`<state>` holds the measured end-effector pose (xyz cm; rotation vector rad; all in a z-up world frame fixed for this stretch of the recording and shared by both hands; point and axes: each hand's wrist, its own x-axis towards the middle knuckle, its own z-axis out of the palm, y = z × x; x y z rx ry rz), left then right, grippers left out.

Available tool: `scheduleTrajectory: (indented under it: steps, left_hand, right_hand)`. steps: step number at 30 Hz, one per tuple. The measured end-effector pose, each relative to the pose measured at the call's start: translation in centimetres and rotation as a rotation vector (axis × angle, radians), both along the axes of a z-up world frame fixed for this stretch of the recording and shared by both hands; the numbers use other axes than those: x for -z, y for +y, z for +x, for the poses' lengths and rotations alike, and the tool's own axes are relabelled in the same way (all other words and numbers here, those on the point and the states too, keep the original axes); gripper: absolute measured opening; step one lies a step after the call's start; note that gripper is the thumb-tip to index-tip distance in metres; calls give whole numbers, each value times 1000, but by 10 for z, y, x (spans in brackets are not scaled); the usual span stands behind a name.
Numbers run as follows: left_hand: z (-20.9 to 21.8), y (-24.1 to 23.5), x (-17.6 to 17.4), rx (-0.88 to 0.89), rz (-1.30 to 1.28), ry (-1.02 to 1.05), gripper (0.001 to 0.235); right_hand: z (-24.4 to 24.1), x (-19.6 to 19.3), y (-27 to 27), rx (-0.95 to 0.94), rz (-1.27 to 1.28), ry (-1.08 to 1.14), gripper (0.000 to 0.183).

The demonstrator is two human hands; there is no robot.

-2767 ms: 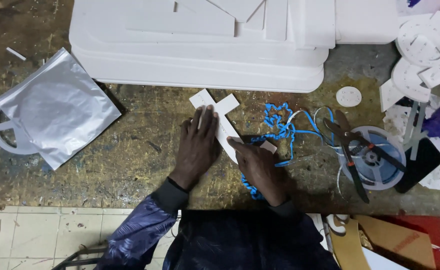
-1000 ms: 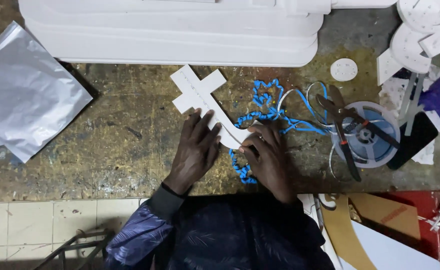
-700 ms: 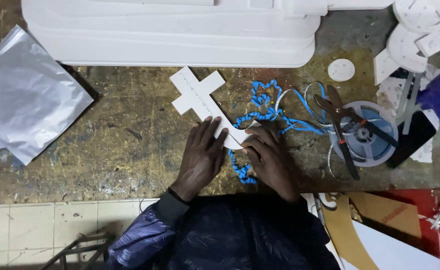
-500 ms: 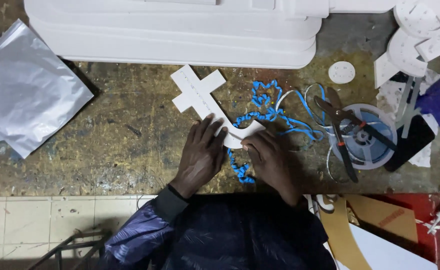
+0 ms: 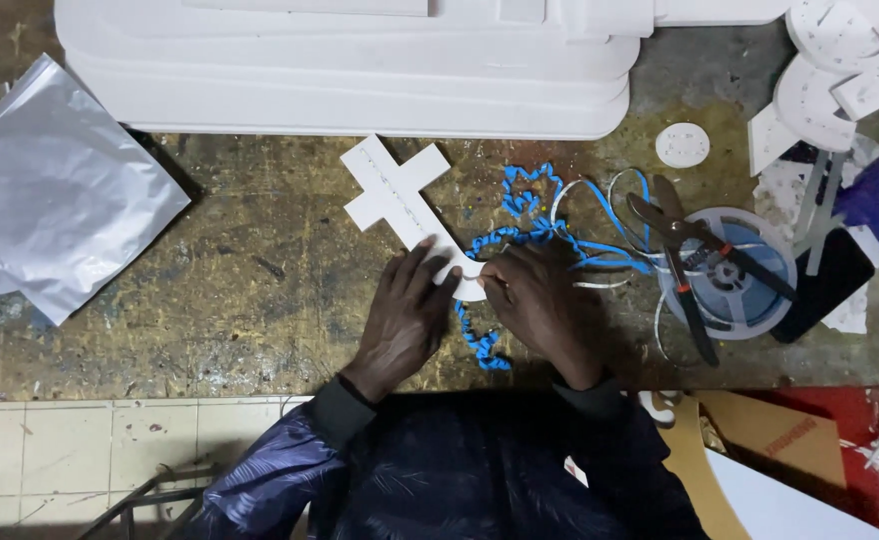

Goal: Applying flexible LED light strips to the back of foam sign letters by cutting them to size and adhering them.

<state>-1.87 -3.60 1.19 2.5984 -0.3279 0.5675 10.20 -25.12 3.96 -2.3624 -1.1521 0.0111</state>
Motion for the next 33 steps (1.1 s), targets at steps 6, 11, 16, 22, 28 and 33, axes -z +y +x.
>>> scheduleTrajectory:
  steps: [6,11,16,22,28,33]
  left_hand:
    - [-2,0,11,42,-43,-37,49]
    - [-1,4,7,67,-56,-19,50]
    - [-1,7,5,91,-38,11,49]
    - [0,3,12,84,-28,36,51]
    - [-1,6,16,95,-39,72,53]
    - [-1,5,17,86,-32,90,52]
  right_hand:
    - [-1,-12,5,-13,-19,24,9]
    - [1,-16,8,-39,-27,55,10]
    - [2,-5,6,-52,-113,-36,12]
    - [-3,-19,6,-15,-199,129,12]
    - [1,-22,-5,68,-244,303,34]
    - [3,-18,-4,53,-184,425,22]
